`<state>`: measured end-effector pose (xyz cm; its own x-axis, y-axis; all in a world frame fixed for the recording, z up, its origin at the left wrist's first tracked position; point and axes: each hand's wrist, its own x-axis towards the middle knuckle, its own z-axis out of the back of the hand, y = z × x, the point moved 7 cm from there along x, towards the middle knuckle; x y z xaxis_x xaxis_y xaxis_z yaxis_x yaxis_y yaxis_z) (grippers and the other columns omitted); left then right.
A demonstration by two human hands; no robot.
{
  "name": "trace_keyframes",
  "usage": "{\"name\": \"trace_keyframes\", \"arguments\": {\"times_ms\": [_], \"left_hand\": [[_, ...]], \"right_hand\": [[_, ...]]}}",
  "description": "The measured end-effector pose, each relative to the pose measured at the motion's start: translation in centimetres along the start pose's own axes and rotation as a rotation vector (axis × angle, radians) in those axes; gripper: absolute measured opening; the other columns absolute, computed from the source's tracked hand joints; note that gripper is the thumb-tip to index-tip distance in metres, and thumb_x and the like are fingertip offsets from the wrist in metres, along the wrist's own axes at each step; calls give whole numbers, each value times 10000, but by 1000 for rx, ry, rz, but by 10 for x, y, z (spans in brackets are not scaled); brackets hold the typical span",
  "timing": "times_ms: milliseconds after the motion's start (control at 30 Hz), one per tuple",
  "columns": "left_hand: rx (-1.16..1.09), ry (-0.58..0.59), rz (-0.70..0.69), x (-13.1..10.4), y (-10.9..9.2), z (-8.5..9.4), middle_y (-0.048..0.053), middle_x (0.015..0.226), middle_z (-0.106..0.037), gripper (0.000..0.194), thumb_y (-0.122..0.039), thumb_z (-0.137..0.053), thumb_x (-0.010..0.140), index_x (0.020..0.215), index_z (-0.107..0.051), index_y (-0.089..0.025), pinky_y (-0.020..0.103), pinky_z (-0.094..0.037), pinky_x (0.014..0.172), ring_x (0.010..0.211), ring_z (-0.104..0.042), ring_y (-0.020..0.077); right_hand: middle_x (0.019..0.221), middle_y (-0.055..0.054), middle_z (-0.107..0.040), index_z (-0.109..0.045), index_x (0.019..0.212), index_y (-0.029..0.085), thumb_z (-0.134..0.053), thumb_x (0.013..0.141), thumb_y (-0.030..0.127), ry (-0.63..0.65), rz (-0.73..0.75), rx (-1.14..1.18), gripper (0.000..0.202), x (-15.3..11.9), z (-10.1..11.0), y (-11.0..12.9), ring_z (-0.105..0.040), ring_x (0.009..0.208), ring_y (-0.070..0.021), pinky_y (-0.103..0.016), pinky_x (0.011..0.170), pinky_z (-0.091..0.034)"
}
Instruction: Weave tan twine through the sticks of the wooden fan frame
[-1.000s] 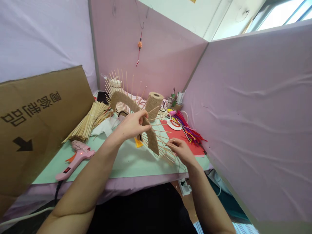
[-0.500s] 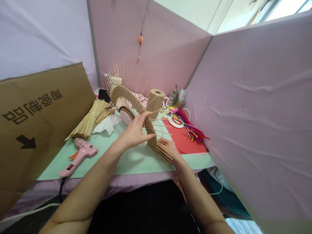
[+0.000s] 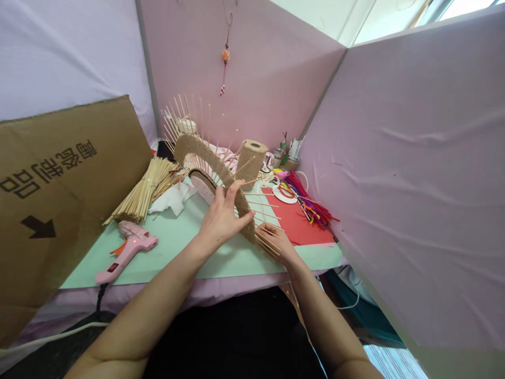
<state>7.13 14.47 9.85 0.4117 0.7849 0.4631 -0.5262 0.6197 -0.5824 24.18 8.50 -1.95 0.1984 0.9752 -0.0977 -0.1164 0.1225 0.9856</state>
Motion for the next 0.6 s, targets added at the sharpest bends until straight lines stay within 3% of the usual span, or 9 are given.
{"name": "trace_keyframes", "arguments": {"times_ms": [100,233,333,467,600], "left_hand": [[18,-22,-19,1,-1,0,76,1098,-431,713,-428,-663,798,1416,-328,-310,475,-510,903,992,-565,274],[46,-37,-31,2,-2,-2,81,1102,-435,705,-429,-670,792,1400,-340,-294,486,-495,920,1017,-557,288],[54,-30,-27,3,-3,-3,82,1095,-438,707,-430,-668,794,1401,-336,-285,489,-492,918,1019,-557,291],[65,-18,-9,5,-5,-2,86,1100,-440,710,-432,-660,798,1408,-328,-288,493,-492,916,1027,-554,297],[78,5,5,6,-4,-3,93,1103,-436,729,-451,-659,796,1419,-322,-281,494,-492,912,1041,-552,310]], "right_hand": [[623,23,-550,-586,740,182,-677,777,532,-61,74,-105,363,-18,15,13,-473,549,-111,-247,548,-387],[846,-51,-659,-690,890,181,-626,850,426,-151,329,-274,256,-52,35,38,-598,783,-168,-290,711,-470],[860,-60,-650,-694,950,198,-580,903,345,-226,463,-412,192,-78,42,52,-598,775,-163,-288,685,-467],[817,-50,-637,-677,928,202,-578,918,272,-300,554,-528,122,-102,42,65,-588,726,-151,-278,637,-450],[807,-44,-625,-670,931,196,-571,918,237,-252,594,-584,107,-108,32,67,-564,681,-137,-265,591,-433]]}}
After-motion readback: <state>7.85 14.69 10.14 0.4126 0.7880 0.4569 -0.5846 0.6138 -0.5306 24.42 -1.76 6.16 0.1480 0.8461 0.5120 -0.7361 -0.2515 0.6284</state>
